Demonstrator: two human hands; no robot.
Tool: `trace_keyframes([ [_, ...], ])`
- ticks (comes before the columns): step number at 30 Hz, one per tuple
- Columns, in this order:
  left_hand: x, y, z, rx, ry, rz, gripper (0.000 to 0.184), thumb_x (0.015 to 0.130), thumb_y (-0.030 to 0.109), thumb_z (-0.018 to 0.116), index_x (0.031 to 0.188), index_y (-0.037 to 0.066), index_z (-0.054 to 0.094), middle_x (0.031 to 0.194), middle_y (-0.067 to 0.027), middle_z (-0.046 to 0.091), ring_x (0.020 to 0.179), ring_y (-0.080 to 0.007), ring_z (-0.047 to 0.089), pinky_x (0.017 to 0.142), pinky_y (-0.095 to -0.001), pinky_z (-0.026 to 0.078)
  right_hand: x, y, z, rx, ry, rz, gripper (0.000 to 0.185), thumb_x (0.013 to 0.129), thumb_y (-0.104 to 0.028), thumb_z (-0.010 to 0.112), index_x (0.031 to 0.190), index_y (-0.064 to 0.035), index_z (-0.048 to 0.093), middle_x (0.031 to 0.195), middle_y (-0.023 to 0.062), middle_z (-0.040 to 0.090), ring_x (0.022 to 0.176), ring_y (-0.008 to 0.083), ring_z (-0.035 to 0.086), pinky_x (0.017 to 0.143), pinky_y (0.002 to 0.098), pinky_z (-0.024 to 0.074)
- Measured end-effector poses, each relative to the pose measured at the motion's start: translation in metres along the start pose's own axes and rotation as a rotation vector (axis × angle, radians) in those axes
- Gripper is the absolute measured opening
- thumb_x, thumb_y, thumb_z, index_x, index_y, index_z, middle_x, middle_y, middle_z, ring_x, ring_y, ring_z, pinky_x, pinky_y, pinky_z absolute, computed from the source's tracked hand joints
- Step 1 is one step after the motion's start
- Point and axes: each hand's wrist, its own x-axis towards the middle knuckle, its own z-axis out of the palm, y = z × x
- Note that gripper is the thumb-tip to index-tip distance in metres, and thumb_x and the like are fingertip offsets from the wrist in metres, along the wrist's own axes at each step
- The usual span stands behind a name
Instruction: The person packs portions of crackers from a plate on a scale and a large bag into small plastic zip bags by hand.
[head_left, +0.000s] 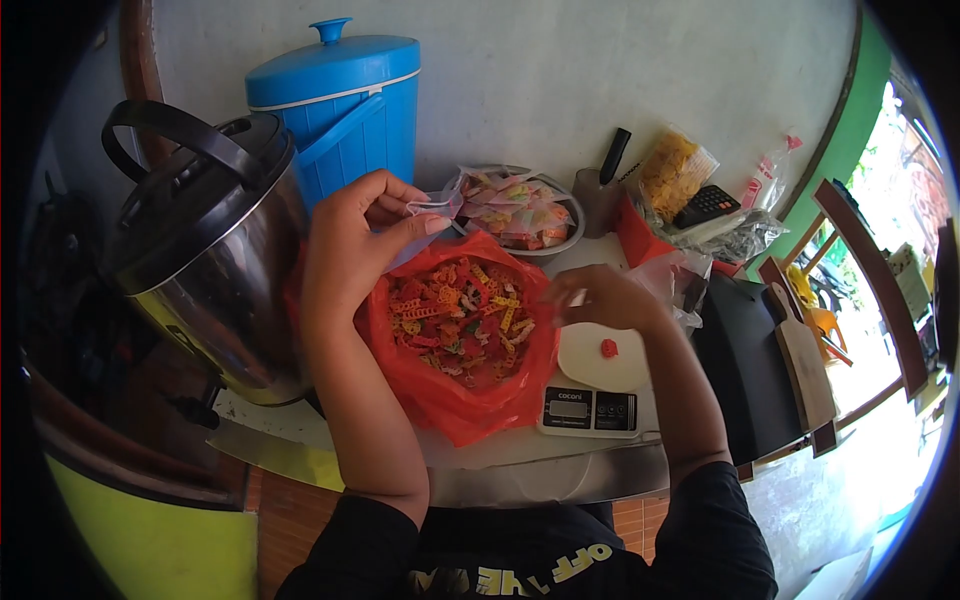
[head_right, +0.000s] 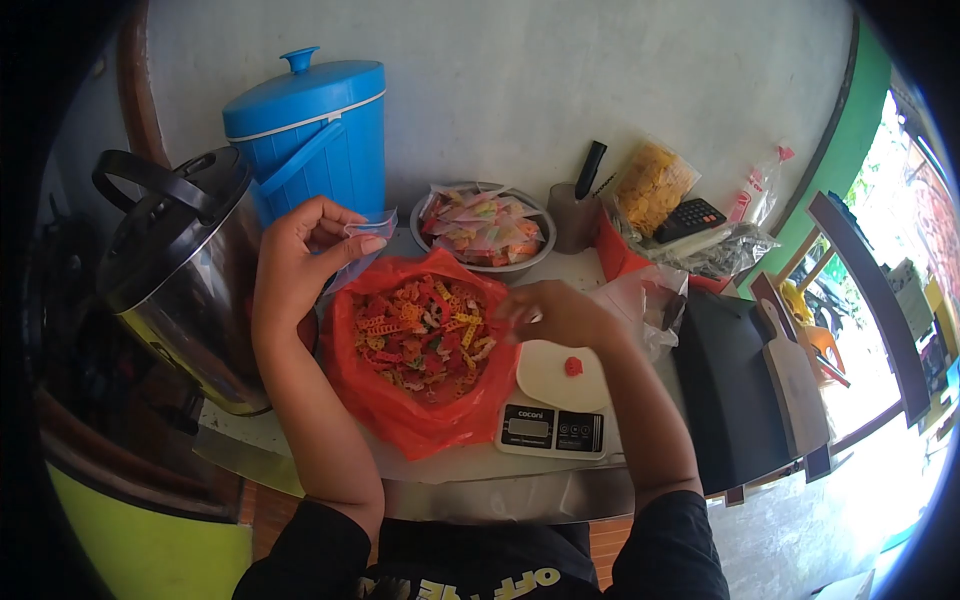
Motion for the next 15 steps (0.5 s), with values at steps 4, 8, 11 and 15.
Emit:
trace_keyframes([
  [4,0.000,0.000,-0.003,0.018,0.009,-0.012,0.029,0.075,0.022,0.084,0.089,0.003,0.067,0.079,-0.0040,0.069,0.073,-0.0089,0.062,0.070,-0.0244,0.046,-0.012,0.012,-0.021,-0.297,-0.022,0.032,0.029,0.081,-0.018,0.076,0.108,-0.0107,0.071,0.100,0.0047,0.073,0.086,0.0196,0.068,0.080,0.0331,0.0549],
  [8,0.001,0.001,-0.001,0.016,0.005,-0.024,0.029,0.075,0.022,0.084,0.089,0.003,0.067,0.079,-0.0043,0.070,0.074,-0.0094,0.062,0.071,-0.0245,0.046,0.001,-0.017,0.028,-0.041,-0.040,-0.076,0.035,0.082,-0.029,0.075,0.111,-0.0102,0.071,0.104,0.0071,0.072,0.089,0.0238,0.069,0.082,0.0349,0.0543],
  [11,0.000,0.001,-0.001,0.016,0.003,-0.015,0.028,0.075,0.021,0.084,0.089,0.003,0.067,0.080,-0.0047,0.070,0.075,-0.0096,0.062,0.071,-0.0247,0.046,0.006,-0.044,0.093,-0.055,-0.166,-0.130,0.057,0.079,-0.046,0.074,0.121,-0.0078,0.064,0.112,0.0138,0.068,0.098,0.0302,0.066,0.086,0.0400,0.0522],
  [15,-0.002,0.002,-0.002,-0.005,0.000,-0.001,0.027,0.076,0.019,0.084,0.089,0.002,0.067,0.080,-0.0053,0.070,0.075,-0.0100,0.063,0.071,-0.0249,0.047,0.018,-0.042,0.156,-0.264,-0.092,-0.259,0.053,0.081,-0.039,0.071,0.121,-0.0077,0.061,0.106,0.0170,0.066,0.101,0.0348,0.065,0.085,0.0441,0.0516],
])
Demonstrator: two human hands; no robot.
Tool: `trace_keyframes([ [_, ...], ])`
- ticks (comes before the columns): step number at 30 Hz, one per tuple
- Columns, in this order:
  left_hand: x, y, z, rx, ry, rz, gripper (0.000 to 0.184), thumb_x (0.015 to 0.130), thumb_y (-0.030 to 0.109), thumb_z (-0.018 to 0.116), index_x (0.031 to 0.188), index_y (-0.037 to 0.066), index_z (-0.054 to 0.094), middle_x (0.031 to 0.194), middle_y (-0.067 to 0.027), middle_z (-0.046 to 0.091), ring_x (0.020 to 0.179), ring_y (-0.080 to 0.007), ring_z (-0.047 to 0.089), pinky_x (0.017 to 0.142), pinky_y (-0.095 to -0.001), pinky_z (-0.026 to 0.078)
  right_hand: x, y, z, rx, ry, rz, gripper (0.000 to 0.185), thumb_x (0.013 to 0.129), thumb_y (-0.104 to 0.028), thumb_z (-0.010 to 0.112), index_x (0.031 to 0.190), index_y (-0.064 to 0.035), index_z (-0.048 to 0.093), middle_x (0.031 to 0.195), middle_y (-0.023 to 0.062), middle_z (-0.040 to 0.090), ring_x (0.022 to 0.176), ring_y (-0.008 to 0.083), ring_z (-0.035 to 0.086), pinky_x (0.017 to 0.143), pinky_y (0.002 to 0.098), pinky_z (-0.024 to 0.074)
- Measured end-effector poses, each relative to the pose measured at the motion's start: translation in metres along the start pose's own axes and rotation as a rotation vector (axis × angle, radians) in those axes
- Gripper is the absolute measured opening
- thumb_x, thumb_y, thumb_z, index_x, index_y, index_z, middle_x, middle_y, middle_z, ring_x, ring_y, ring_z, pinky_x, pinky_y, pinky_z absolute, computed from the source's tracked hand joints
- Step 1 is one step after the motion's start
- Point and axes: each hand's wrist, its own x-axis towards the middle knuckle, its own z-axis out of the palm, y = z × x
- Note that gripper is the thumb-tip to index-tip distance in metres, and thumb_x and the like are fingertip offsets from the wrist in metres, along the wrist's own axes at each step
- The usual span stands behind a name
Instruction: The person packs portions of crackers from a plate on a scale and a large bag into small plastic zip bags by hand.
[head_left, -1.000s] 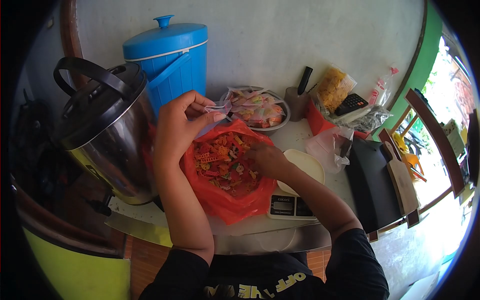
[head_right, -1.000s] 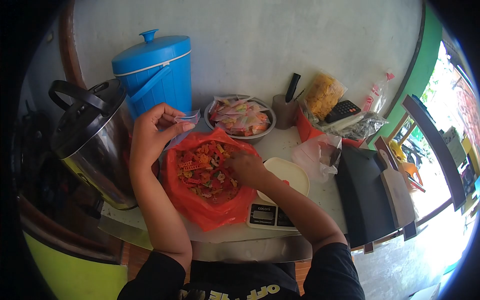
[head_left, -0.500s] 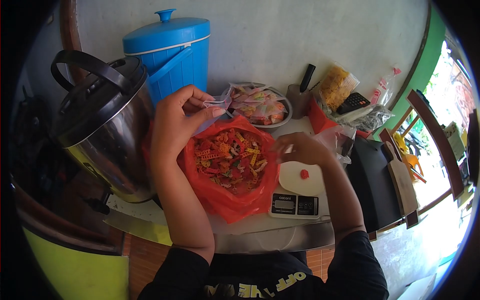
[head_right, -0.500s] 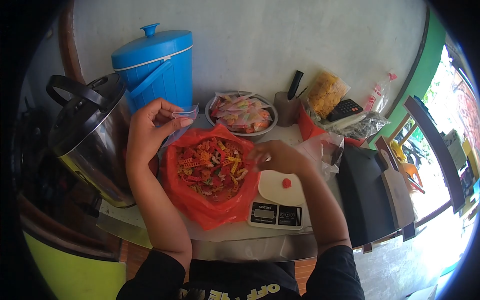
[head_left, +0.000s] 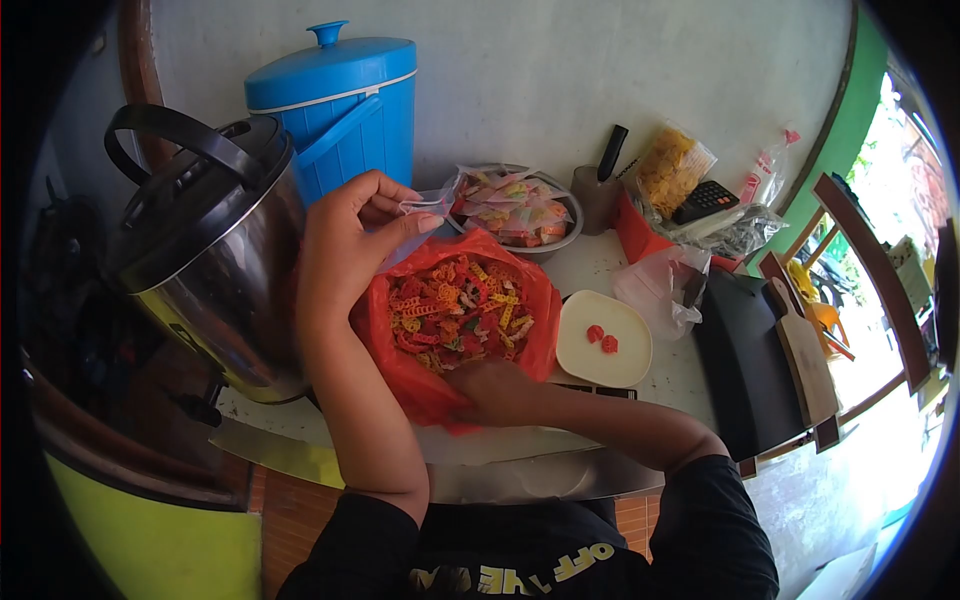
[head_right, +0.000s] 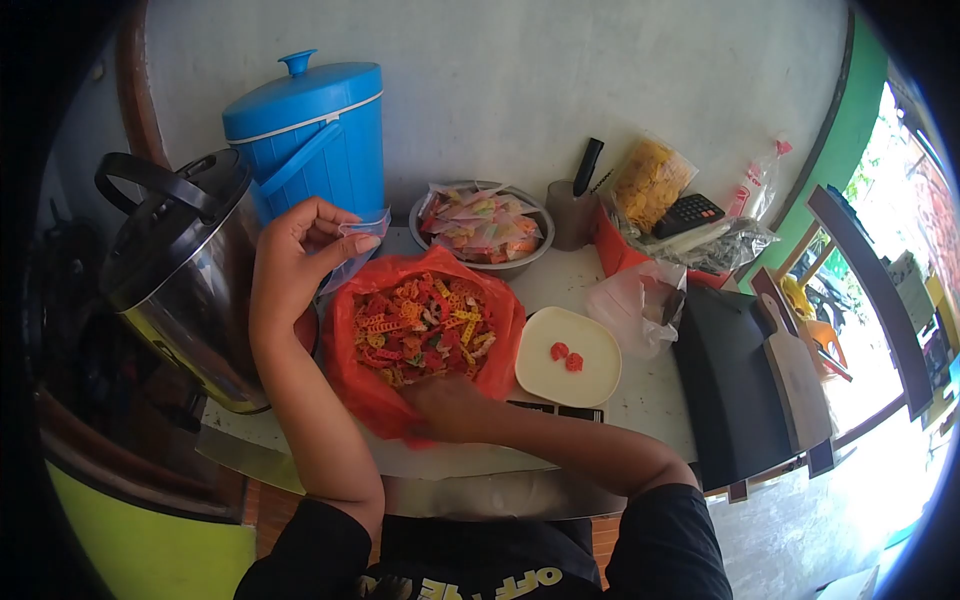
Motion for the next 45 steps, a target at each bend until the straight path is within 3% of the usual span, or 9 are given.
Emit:
trace_keyframes([
  [3,-0.002,0.001,-0.005,-0.012,-0.005,-0.024,0.027,0.075,0.018,0.084,0.090,0.002,0.067,0.080,-0.0054,0.070,0.075,-0.0100,0.063,0.071,-0.0251,0.047,0.005,0.011,-0.022,-0.007,0.058,0.066,0.052,0.080,-0.025,0.071,0.125,-0.0024,0.058,0.110,0.0178,0.066,0.105,0.0353,0.064,0.087,0.0420,0.0522],
  [8,-0.003,0.001,-0.009,-0.010,0.007,-0.027,0.028,0.075,0.018,0.084,0.090,0.002,0.067,0.079,-0.0054,0.070,0.074,-0.0096,0.062,0.070,-0.0253,0.047,0.005,0.052,-0.065,0.052,0.646,0.011,0.045,0.081,-0.016,0.065,0.126,-0.0133,0.062,0.110,0.0129,0.065,0.102,0.0336,0.064,0.081,0.0433,0.0535],
  [11,-0.002,0.001,-0.008,-0.021,0.016,-0.028,0.028,0.075,0.019,0.084,0.090,0.002,0.067,0.079,-0.0051,0.070,0.074,-0.0095,0.062,0.070,-0.0253,0.047,-0.013,0.022,-0.042,-0.019,0.152,-0.145,0.048,0.082,-0.019,0.066,0.130,-0.0157,0.062,0.111,0.0128,0.064,0.101,0.0333,0.063,0.080,0.0432,0.0532],
  [17,-0.003,0.004,-0.005,-0.019,0.008,-0.024,0.028,0.076,0.020,0.084,0.089,0.002,0.067,0.079,-0.0042,0.069,0.074,-0.0092,0.061,0.070,-0.0252,0.047,-0.016,0.002,-0.039,-0.008,-0.098,-0.251,0.042,0.084,-0.027,0.068,0.124,-0.0164,0.065,0.104,0.0119,0.064,0.099,0.0305,0.063,0.079,0.0415,0.0537],
  [23,-0.002,0.002,-0.006,-0.004,0.001,-0.021,0.027,0.076,0.020,0.083,0.089,0.002,0.067,0.079,-0.0043,0.069,0.074,-0.0092,0.061,0.071,-0.0256,0.047,0.022,0.036,-0.041,0.076,0.239,-0.093,0.017,0.091,-0.021,0.062,0.103,-0.0104,0.068,0.099,0.0061,0.066,0.104,0.0302,0.059,0.084,0.0415,0.0499],
  [29,-0.003,0.003,-0.005,0.005,-0.002,-0.007,0.026,0.076,0.019,0.083,0.089,0.002,0.067,0.079,-0.0049,0.070,0.074,-0.0093,0.062,0.071,-0.0254,0.047,0.031,0.021,-0.022,-0.089,-0.059,-0.205,0.032,0.077,-0.012,0.073,0.108,-0.0174,0.071,0.113,0.0009,0.066,0.113,0.0271,0.056,0.094,0.0411,0.0464],
  [35,-0.002,0.001,-0.005,0.000,-0.004,-0.010,0.026,0.076,0.018,0.083,0.089,0.002,0.067,0.080,-0.0054,0.070,0.074,-0.0095,0.062,0.071,-0.0255,0.048,0.019,0.043,-0.032,-0.326,0.057,-0.152,0.035,0.068,-0.030,0.078,0.103,-0.0296,0.075,0.130,-0.0061,0.060,0.128,0.0274,0.044,0.101,0.0531,0.0401],
  [38,-0.002,0.001,-0.003,0.007,-0.013,-0.017,0.026,0.076,0.018,0.083,0.089,0.002,0.067,0.079,-0.0053,0.070,0.074,-0.0095,0.063,0.071,-0.0254,0.048,0.016,0.037,-0.034,-0.429,0.088,-0.118,0.043,0.070,-0.035,0.077,0.112,-0.0270,0.072,0.127,-0.0062,0.059,0.127,0.0242,0.045,0.104,0.0472,0.0399],
  [45,-0.002,0.002,0.000,0.018,-0.025,-0.027,0.027,0.076,0.019,0.084,0.089,0.002,0.067,0.078,-0.0046,0.070,0.073,-0.0092,0.062,0.070,-0.0249,0.047,0.012,0.039,-0.015,-0.434,0.204,-0.131,0.030,0.073,-0.035,0.075,0.101,-0.0246,0.075,0.126,-0.0051,0.058,0.128,0.0226,0.044,0.104,0.0490,0.0380],
])
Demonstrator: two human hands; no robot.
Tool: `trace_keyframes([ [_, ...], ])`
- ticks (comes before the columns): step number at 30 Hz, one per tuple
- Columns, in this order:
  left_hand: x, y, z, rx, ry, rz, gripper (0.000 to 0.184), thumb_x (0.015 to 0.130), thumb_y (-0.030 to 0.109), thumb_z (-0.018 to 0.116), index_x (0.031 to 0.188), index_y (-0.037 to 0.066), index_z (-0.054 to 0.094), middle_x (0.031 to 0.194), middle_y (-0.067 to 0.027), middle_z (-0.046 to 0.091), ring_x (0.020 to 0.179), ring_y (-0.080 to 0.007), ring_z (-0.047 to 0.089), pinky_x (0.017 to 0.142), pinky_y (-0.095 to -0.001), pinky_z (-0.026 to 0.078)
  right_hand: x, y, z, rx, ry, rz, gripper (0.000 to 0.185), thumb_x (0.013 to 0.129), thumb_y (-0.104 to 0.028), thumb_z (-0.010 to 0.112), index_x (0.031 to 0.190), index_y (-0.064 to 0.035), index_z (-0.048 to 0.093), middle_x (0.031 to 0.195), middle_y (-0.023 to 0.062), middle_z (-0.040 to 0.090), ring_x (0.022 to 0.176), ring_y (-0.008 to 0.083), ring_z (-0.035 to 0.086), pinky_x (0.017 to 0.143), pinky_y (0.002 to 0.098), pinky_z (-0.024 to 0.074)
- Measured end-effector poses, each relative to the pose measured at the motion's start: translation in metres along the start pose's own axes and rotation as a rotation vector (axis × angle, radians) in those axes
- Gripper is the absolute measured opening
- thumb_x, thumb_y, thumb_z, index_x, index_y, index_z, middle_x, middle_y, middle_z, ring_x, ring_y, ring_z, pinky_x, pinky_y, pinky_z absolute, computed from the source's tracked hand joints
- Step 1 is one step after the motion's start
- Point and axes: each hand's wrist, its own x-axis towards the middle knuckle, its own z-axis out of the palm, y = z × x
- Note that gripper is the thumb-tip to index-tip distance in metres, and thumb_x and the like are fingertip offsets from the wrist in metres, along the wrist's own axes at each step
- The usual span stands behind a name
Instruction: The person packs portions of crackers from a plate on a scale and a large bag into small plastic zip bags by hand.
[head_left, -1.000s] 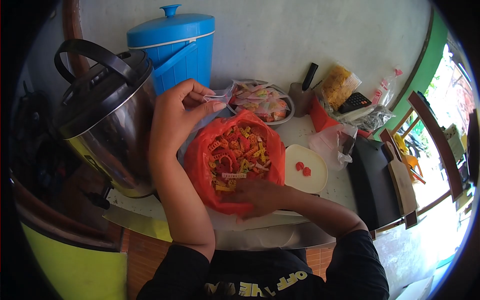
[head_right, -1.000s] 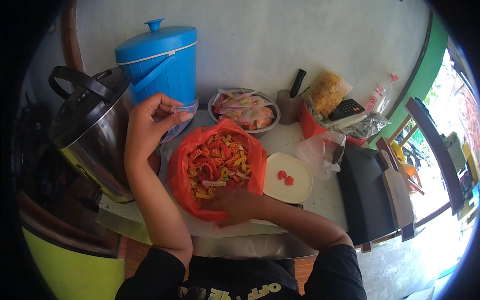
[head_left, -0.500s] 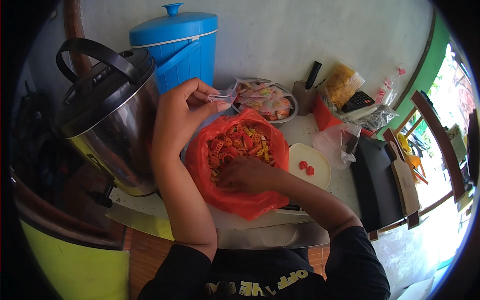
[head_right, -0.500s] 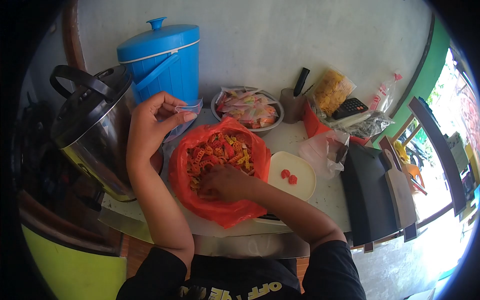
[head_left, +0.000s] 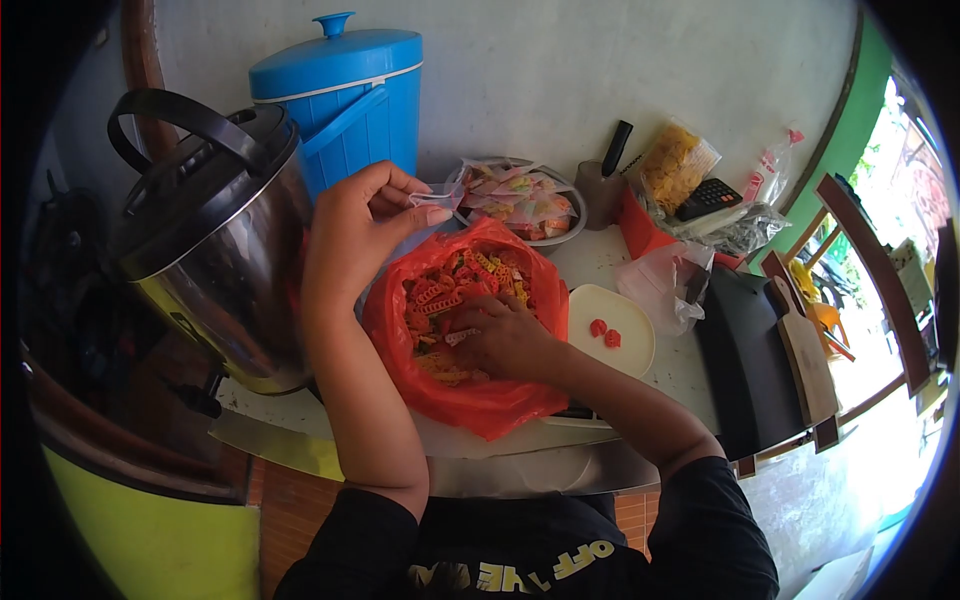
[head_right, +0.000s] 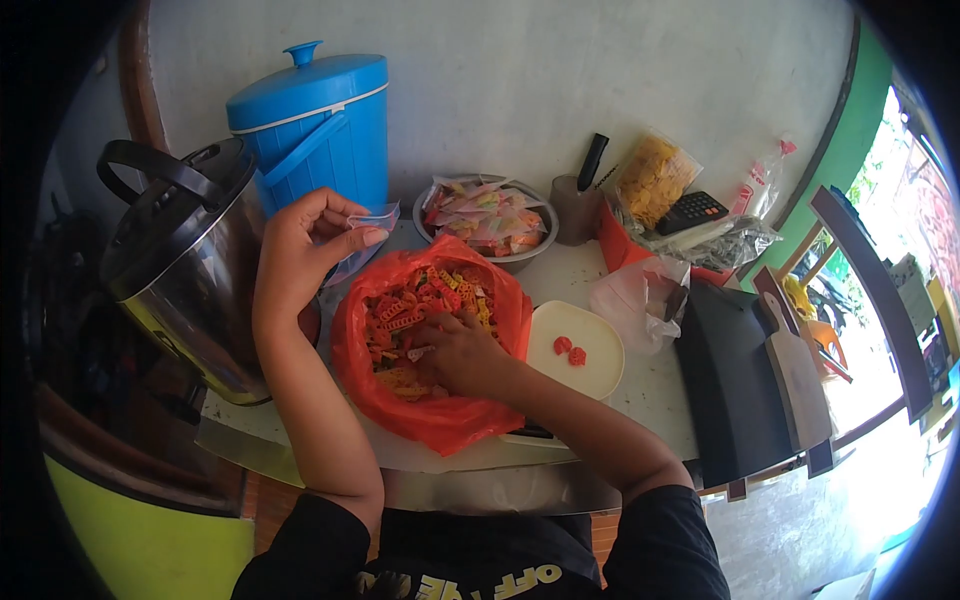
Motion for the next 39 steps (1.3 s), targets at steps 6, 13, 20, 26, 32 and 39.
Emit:
trace_keyframes([
  [6,0.000,0.000,-0.001,0.008,-0.002,-0.011,0.026,0.076,0.018,0.083,0.089,0.002,0.067,0.078,-0.0039,0.069,0.073,-0.0087,0.061,0.070,-0.0245,0.047,-0.008,0.012,-0.001,0.194,0.137,-0.074,0.020,0.082,-0.029,0.070,0.097,-0.0157,0.075,0.115,0.0027,0.063,0.119,0.0253,0.052,0.100,0.0469,0.0402],
  [13,0.000,-0.003,-0.003,-0.007,0.005,-0.002,0.025,0.078,0.018,0.083,0.090,0.002,0.067,0.080,-0.0039,0.069,0.075,-0.0082,0.061,0.071,-0.0237,0.047,-0.044,0.042,-0.091,0.645,0.158,0.515,0.024,0.094,-0.026,0.063,0.103,-0.0046,0.069,0.087,0.0121,0.070,0.078,0.0255,0.066,0.075,0.0362,0.0516],
  [20,0.002,-0.004,-0.003,-0.011,0.000,-0.002,0.025,0.079,0.018,0.082,0.091,0.003,0.067,0.081,-0.0040,0.070,0.075,-0.0082,0.061,0.071,-0.0237,0.047,-0.103,0.099,-0.101,0.023,-0.063,0.559,0.019,0.091,-0.021,0.066,0.103,-0.0078,0.072,0.090,0.0105,0.073,0.081,0.0230,0.069,0.072,0.0350,0.0526],
  [26,0.002,-0.003,-0.001,-0.003,-0.014,0.011,0.025,0.079,0.018,0.082,0.092,0.002,0.067,0.082,-0.0044,0.070,0.077,-0.0086,0.062,0.072,-0.0243,0.047,-0.053,0.052,-0.076,0.311,0.182,0.374,0.017,0.088,-0.015,0.068,0.104,-0.0090,0.072,0.096,0.0074,0.072,0.088,0.0244,0.068,0.075,0.0352,0.0534],
  [32,0.000,-0.001,0.000,-0.006,-0.021,-0.009,0.024,0.079,0.017,0.081,0.092,0.002,0.067,0.083,-0.0053,0.070,0.078,-0.0095,0.063,0.073,-0.0247,0.048,-0.017,0.012,-0.044,0.286,-0.328,0.206,0.023,0.076,-0.012,0.074,0.100,-0.0110,0.071,0.095,0.0083,0.068,0.094,0.0258,0.066,0.082,0.0386,0.0525],
  [39,0.002,-0.002,-0.001,0.028,-0.010,0.000,0.024,0.079,0.017,0.081,0.093,0.002,0.067,0.083,-0.0055,0.071,0.079,-0.0099,0.064,0.074,-0.0252,0.048,-0.031,0.020,-0.020,0.400,-0.037,0.152,0.024,0.071,-0.017,0.078,0.087,-0.0071,0.064,0.095,0.0113,0.062,0.091,0.0317,0.065,0.078,0.0416,0.0532],
])
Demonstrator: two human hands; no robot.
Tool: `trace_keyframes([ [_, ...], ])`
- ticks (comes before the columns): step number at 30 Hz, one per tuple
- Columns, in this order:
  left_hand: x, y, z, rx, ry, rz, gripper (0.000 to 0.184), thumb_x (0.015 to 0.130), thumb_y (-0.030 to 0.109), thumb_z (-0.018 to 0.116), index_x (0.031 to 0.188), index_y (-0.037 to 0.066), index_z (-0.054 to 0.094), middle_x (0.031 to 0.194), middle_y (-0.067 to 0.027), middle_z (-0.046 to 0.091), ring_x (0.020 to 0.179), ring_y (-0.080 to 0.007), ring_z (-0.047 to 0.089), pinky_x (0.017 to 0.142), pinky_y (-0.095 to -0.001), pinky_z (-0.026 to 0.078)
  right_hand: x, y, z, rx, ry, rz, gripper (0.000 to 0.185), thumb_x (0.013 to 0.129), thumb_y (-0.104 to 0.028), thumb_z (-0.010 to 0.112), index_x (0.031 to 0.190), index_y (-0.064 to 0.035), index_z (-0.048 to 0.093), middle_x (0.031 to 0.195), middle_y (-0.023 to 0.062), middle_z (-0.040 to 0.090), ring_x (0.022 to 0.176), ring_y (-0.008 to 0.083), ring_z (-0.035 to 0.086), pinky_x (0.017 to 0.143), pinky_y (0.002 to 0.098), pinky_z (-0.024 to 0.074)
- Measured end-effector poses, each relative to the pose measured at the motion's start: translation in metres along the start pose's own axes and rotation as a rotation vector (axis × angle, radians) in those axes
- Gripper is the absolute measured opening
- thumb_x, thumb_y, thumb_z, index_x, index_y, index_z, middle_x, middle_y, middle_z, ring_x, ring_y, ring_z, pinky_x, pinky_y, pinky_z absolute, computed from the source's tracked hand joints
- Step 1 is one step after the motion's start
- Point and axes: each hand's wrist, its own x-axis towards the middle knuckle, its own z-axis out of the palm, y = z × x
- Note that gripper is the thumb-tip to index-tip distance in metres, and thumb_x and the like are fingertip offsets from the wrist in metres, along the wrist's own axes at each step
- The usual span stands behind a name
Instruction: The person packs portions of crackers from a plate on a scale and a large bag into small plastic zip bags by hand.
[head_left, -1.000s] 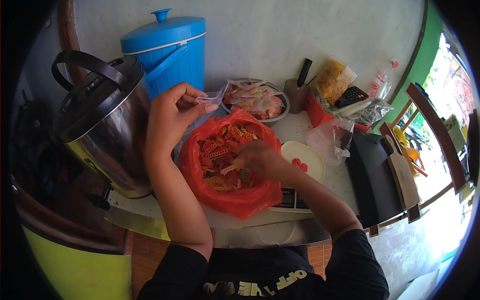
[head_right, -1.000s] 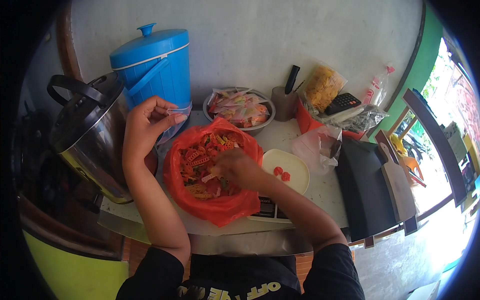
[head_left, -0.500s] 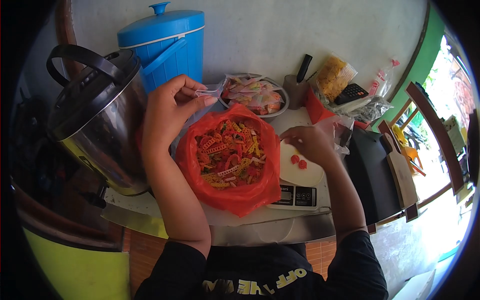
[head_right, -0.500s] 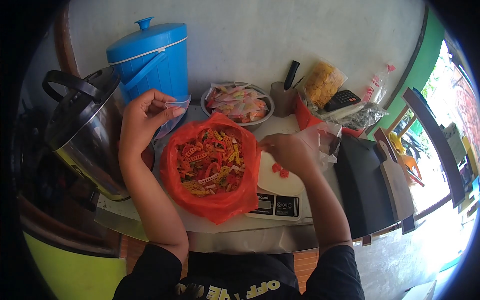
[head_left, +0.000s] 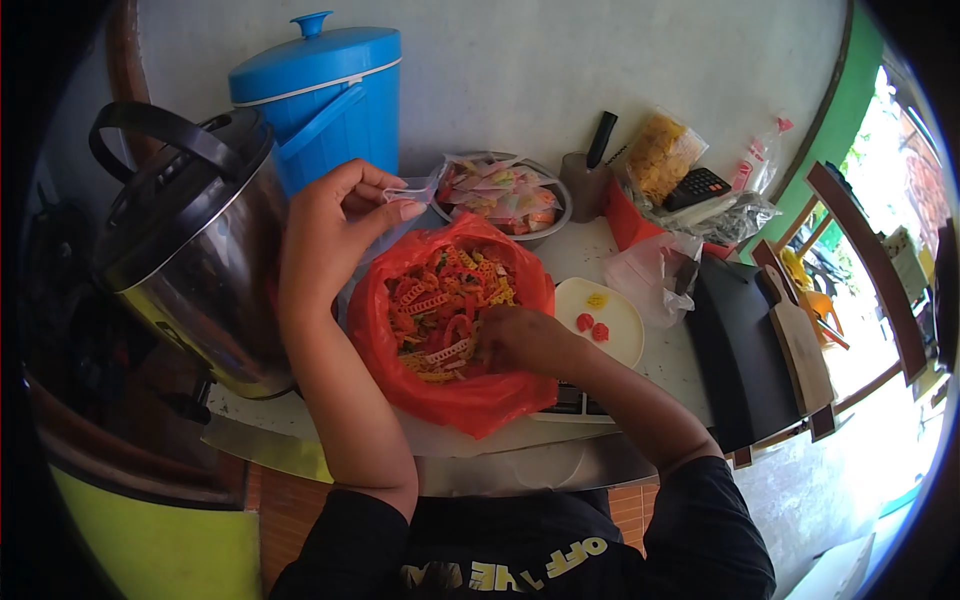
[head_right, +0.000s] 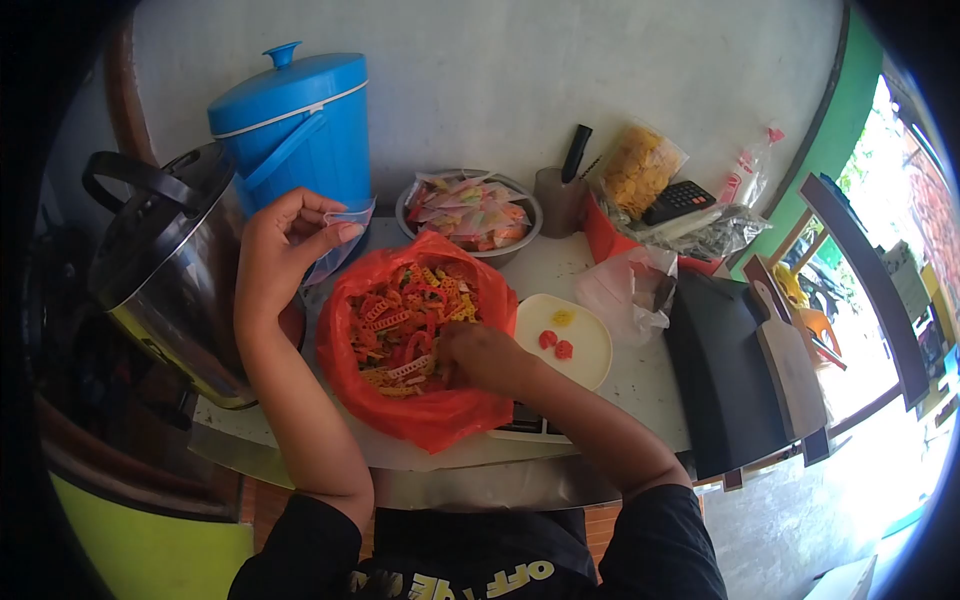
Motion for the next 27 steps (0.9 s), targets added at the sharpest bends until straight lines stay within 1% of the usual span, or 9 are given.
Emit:
trace_keyframes([
  [2,0.002,0.000,0.005,0.016,-0.006,0.011,0.024,0.080,0.017,0.080,0.094,0.002,0.067,0.083,-0.0051,0.071,0.079,-0.0098,0.064,0.075,-0.0254,0.048,-0.004,0.005,0.000,0.011,-0.003,0.073,0.023,0.073,-0.014,0.078,0.087,-0.0068,0.061,0.096,0.0091,0.060,0.094,0.0303,0.064,0.077,0.0410,0.0527],
  [5,0.003,0.004,0.017,0.010,-0.025,0.041,0.024,0.081,0.017,0.080,0.095,0.002,0.068,0.083,-0.0043,0.071,0.079,-0.0095,0.064,0.075,-0.0255,0.048,-0.006,0.002,-0.006,-0.019,0.031,0.084,0.026,0.074,-0.013,0.077,0.091,-0.0062,0.058,0.095,0.0104,0.060,0.095,0.0324,0.063,0.079,0.0424,0.0524],
  [8,0.004,0.012,0.033,-0.002,-0.052,0.058,0.023,0.081,0.018,0.079,0.095,0.002,0.069,0.083,-0.0036,0.070,0.078,-0.0091,0.063,0.074,-0.0252,0.048,-0.008,0.009,-0.007,0.017,0.100,0.058,0.027,0.076,-0.006,0.073,0.099,-0.0060,0.057,0.098,0.0092,0.062,0.092,0.0281,0.066,0.076,0.0391,0.0542],
  [11,0.007,0.019,0.055,-0.072,-0.073,0.086,0.023,0.082,0.018,0.079,0.095,0.002,0.069,0.082,-0.0031,0.070,0.077,-0.0083,0.063,0.071,-0.0244,0.049,-0.014,0.013,-0.038,0.380,0.133,0.006,0.027,0.079,0.002,0.066,0.103,-0.0064,0.057,0.102,0.0053,0.064,0.091,0.0196,0.068,0.074,0.0330,0.0554],
  [14,0.007,0.022,0.076,-0.132,-0.106,0.059,0.021,0.083,0.017,0.078,0.095,0.002,0.069,0.079,-0.0027,0.069,0.073,-0.0075,0.062,0.067,-0.0234,0.048,-0.032,0.019,-0.089,0.497,0.117,0.133,0.028,0.081,0.008,0.062,0.105,-0.0044,0.057,0.105,0.0036,0.064,0.091,0.0133,0.067,0.073,0.0282,0.0553],
  [17,0.005,0.024,0.099,-0.178,-0.148,0.040,0.019,0.082,0.013,0.079,0.094,0.002,0.069,0.077,-0.0023,0.069,0.068,-0.0061,0.061,0.062,-0.0218,0.047,-0.054,0.036,-0.123,0.677,0.184,0.163,0.026,0.081,0.010,0.062,0.103,-0.0028,0.057,0.104,0.0051,0.065,0.093,0.0139,0.067,0.077,0.0278,0.0552],
  [20,0.003,0.023,0.122,-0.247,-0.230,0.037,0.021,0.079,0.009,0.082,0.092,0.002,0.067,0.076,-0.0021,0.068,0.069,-0.0048,0.061,0.061,-0.0206,0.047,-0.071,0.037,-0.138,0.762,0.348,0.137,0.025,0.079,0.008,0.066,0.102,-0.0004,0.059,0.099,0.0052,0.066,0.092,0.0120,0.066,0.077,0.0271,0.0545],
  [23,-0.003,0.029,0.137,-0.249,-0.321,-0.056,0.023,0.077,0.009,0.083,0.090,0.002,0.066,0.078,-0.0020,0.069,0.069,-0.0047,0.062,0.061,-0.0200,0.048,-0.079,0.023,-0.153,0.754,0.433,0.122,0.024,0.082,0.007,0.065,0.104,-0.0009,0.058,0.100,0.0049,0.066,0.093,0.0118,0.066,0.081,0.0271,0.0544],
  [27,-0.006,0.019,0.154,-0.313,-0.397,-0.046,0.032,0.072,0.016,0.087,0.095,0.003,0.069,0.080,-0.0047,0.070,0.072,-0.0078,0.066,0.066,-0.0223,0.052,-0.077,0.013,-0.148,0.695,0.622,-0.032,0.025,0.084,0.005,0.066,0.107,-0.0011,0.058,0.102,0.0052,0.066,0.095,0.0127,0.066,0.086,0.0265,0.0528],
])
